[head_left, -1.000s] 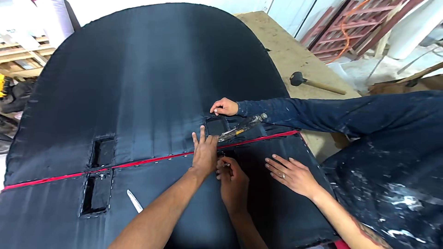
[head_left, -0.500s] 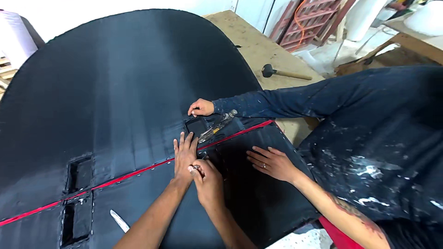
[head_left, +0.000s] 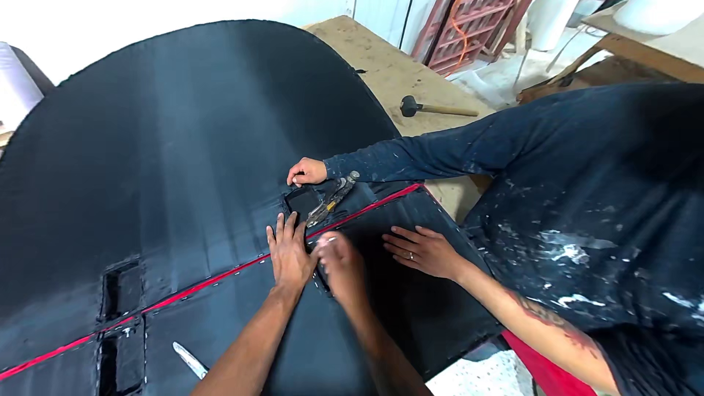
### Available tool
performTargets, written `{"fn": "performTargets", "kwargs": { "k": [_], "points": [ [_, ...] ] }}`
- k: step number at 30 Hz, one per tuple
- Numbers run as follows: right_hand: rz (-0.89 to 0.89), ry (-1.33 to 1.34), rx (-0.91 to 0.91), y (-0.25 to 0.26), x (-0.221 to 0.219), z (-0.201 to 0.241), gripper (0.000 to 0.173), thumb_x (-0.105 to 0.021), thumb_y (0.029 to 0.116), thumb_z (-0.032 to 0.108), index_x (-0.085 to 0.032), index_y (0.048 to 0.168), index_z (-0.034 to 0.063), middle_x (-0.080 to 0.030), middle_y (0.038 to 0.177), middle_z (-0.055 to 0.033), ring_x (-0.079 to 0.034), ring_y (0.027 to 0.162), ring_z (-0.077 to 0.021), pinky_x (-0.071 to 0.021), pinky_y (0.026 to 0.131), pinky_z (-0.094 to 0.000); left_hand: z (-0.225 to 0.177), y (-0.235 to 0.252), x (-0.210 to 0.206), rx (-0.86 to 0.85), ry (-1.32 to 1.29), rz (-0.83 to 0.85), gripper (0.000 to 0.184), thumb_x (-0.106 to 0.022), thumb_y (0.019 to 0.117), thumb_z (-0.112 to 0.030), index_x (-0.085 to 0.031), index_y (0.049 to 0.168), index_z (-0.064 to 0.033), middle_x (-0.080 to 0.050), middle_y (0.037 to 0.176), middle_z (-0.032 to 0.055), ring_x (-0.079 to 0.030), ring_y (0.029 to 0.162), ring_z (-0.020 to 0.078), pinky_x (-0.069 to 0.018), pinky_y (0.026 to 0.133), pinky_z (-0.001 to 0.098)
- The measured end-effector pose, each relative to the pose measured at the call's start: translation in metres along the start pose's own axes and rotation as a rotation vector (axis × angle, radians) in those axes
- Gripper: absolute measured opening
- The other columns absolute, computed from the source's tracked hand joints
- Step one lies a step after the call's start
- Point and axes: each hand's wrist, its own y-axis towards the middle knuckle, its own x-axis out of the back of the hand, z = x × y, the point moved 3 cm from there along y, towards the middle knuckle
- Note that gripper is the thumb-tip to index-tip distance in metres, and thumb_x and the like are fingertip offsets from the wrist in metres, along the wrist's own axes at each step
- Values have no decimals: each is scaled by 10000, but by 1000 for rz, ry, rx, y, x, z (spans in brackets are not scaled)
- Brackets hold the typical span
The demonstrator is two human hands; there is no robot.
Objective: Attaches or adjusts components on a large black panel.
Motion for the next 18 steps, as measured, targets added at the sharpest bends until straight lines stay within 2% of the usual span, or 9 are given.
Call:
{"fn": "performTargets", "kwargs": {
  "k": [2, 3, 4, 5, 6, 8, 11, 15, 18],
  "points": [
    [-68, 54, 159, 15, 19, -40, 412, -330, 1106, 132, -541, 1199, -210, -688, 978, -226, -683, 851, -119, -529, 760, -184, -1, 2, -1, 40, 24, 14, 656, -678, 814, -681, -696, 1313, -255, -447, 1594, -28, -260, 1550, 246, -160, 1248, 610],
    [-38, -47, 136, 7, 24, -23, 408, -305, 1100, 97, -555, 1190, -213, -696, 995, -248, -696, 875, -133, -532, 765, -184, -1, 2, 0, 48, 31, 21, 662, -683, 806, -684, -695, 1314, -261, -443, 1597, -34, -257, 1551, 244, -161, 1247, 611],
    [135, -176, -165, -8, 29, 26, 415, -235, 1122, 64, -478, 1369, -164, -650, 1246, -241, -644, 1107, -146, -458, 960, -235, -2, 2, 0, 51, 30, 28, 661, -687, 802, -681, -695, 1312, -261, -438, 1600, -37, -252, 1552, 244, -162, 1246, 609],
    [199, -219, -370, -14, 26, 56, 423, -210, 1122, 39, -425, 1450, -119, -595, 1373, -211, -582, 1225, -137, -385, 1053, -251, -2, 3, 1, 52, 22, 40, 674, -692, 792, -686, -694, 1313, -258, -431, 1605, -36, -242, 1556, 247, -157, 1246, 608],
    [179, -221, -400, -16, 24, 57, 422, -216, 1120, 34, -435, 1448, -116, -600, 1368, -206, -583, 1229, -139, -381, 1059, -251, -1, 2, 2, 53, 17, 62, 712, -694, 771, -708, -687, 1325, -261, -419, 1613, -35, -224, 1562, 248, -145, 1247, 612],
    [-50, -70, -56, 5, 19, -18, 374, -312, 1107, 70, -579, 1220, -167, -705, 1005, -194, -695, 891, -140, -535, 798, -210, 0, 2, 4, 48, 18, 111, 791, -682, 742, -754, -658, 1366, -268, -383, 1634, -39, -182, 1573, 250, -130, 1251, 612],
    [-29, -25, 124, 23, 17, -69, 347, -384, 1101, 130, -595, 1245, -105, -709, 995, -130, -682, 869, -123, -543, 789, -244, 1, 3, 7, 55, -4, 112, 697, -704, 763, -652, -679, 1336, -256, -408, 1619, -52, -199, 1569, 242, -146, 1249, 606],
    [-50, -349, 325, -17, -15, 9, 287, -509, 1044, 94, -627, 1186, -126, -714, 1018, -171, -676, 915, -163, -525, 804, -244, 1, 1, 5, 22, -64, 52, 472, -680, 866, -403, -697, 1311, -246, -461, 1586, -30, -231, 1562, 260, -158, 1240, 636],
    [33, -457, 531, -40, -37, 68, 230, -616, 953, 48, -650, 1058, -153, -694, 900, -179, -657, 822, -138, -491, 714, -169, 6, 2, -4, -8, -12, 28, 557, -692, 856, -610, -696, 1308, -284, -479, 1573, -55, -266, 1550, 253, -196, 1230, 629]
  ]
}}
